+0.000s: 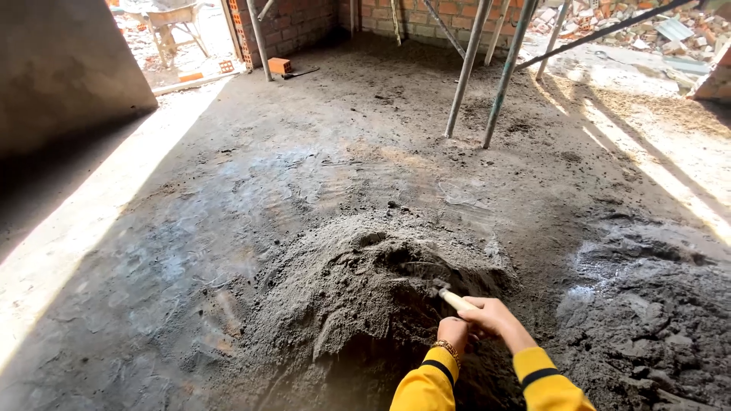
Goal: Use a trowel to mix dry cement and sand into a mortar pile.
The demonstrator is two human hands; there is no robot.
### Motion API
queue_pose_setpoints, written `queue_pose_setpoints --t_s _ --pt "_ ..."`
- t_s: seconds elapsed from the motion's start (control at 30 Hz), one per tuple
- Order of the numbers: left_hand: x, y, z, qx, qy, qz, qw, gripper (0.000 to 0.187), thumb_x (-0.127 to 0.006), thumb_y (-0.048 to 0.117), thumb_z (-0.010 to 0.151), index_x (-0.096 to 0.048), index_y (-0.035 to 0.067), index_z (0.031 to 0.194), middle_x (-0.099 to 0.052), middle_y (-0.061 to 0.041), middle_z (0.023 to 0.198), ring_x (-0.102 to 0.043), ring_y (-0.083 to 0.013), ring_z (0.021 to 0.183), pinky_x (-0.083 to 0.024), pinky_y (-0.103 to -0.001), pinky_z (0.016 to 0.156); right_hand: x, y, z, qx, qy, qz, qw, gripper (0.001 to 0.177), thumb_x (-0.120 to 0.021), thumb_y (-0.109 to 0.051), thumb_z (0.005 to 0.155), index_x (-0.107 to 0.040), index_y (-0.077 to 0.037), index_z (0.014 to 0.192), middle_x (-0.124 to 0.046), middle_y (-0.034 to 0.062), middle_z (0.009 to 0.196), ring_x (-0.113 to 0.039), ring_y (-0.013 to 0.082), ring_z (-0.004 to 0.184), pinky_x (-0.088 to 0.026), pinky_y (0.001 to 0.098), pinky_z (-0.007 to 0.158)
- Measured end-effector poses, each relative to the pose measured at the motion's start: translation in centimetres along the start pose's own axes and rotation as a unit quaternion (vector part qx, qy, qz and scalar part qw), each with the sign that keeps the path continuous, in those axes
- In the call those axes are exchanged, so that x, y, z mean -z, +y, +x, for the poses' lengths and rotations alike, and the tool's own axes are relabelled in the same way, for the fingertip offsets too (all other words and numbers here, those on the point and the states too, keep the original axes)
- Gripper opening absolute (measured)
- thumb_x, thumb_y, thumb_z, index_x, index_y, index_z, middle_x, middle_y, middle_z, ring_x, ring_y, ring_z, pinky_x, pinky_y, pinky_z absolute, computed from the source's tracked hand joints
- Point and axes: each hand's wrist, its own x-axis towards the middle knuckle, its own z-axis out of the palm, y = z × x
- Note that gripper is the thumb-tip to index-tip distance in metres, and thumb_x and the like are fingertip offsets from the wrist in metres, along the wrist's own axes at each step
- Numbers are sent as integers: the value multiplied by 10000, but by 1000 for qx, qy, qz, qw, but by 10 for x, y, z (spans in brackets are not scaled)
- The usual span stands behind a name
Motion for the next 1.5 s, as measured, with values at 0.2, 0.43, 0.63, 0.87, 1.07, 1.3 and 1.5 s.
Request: queue_pose_setpoints --t_s 0.2,0.43,0.63,0.87,1.07,1.3,1.5 --pt "10 -17 45 59 25 119 991 173 -554 48 936 -705 -34 919 -720 -143 702 -605 -196 503 -467 -270 469 66 -65 -125 46 76 -466 880 577 -573 -358 954 -382 -490 1482 -726 -149 969 -528 -5 600 -450 119 509" --pt "7 -4 37 84 0 169 982 202 -520 67 948 -698 -27 954 -729 -135 711 -533 -146 428 -415 -258 383 2 -101 -149 72 2 -223 972 312 -653 -423 961 -738 -132 886 -574 -37 730 -423 47 488 -387 154 426" --pt "34 -5 45 77 5 185 980 223 -519 114 969 -700 -4 911 -723 -131 707 -608 -189 486 -448 -279 409 -42 -61 -50 212 38 -483 849 312 -637 -92 787 -697 -286 1024 -728 -28 888 -663 122 757 -575 295 788" --pt "37 -39 73 47 25 184 981 244 -566 173 955 -697 -15 1037 -734 -142 890 -711 -223 720 -543 -294 574 -17 31 6 75 -2 -85 994 616 -796 -339 684 -723 -195 1278 -786 28 1046 -688 167 836 -491 258 707" --pt "13 -8 26 50 50 104 992 269 -529 99 958 -674 -83 1092 -743 -152 836 -707 -214 623 -578 -297 505 -5 18 -36 -42 -28 235 971 420 -708 -148 893 -722 -47 1300 -710 181 725 -484 157 434 -311 225 320" --pt "10 1 16 107 -27 133 985 244 -438 34 981 -601 -105 1097 -745 -201 758 -706 -287 503 -591 -310 410 70 -73 -134 -41 55 -288 955 514 -659 -453 906 -557 -444 1409 -702 -54 825 -445 43 559 -314 165 486" --pt "7 -8 23 123 -73 204 969 237 -468 61 967 -638 -86 1043 -743 -188 779 -712 -274 527 -587 -285 426 31 -91 -157 148 -1 -559 815 379 -593 -208 961 -578 -401 1287 -635 -104 843 -540 41 651 -502 155 615"
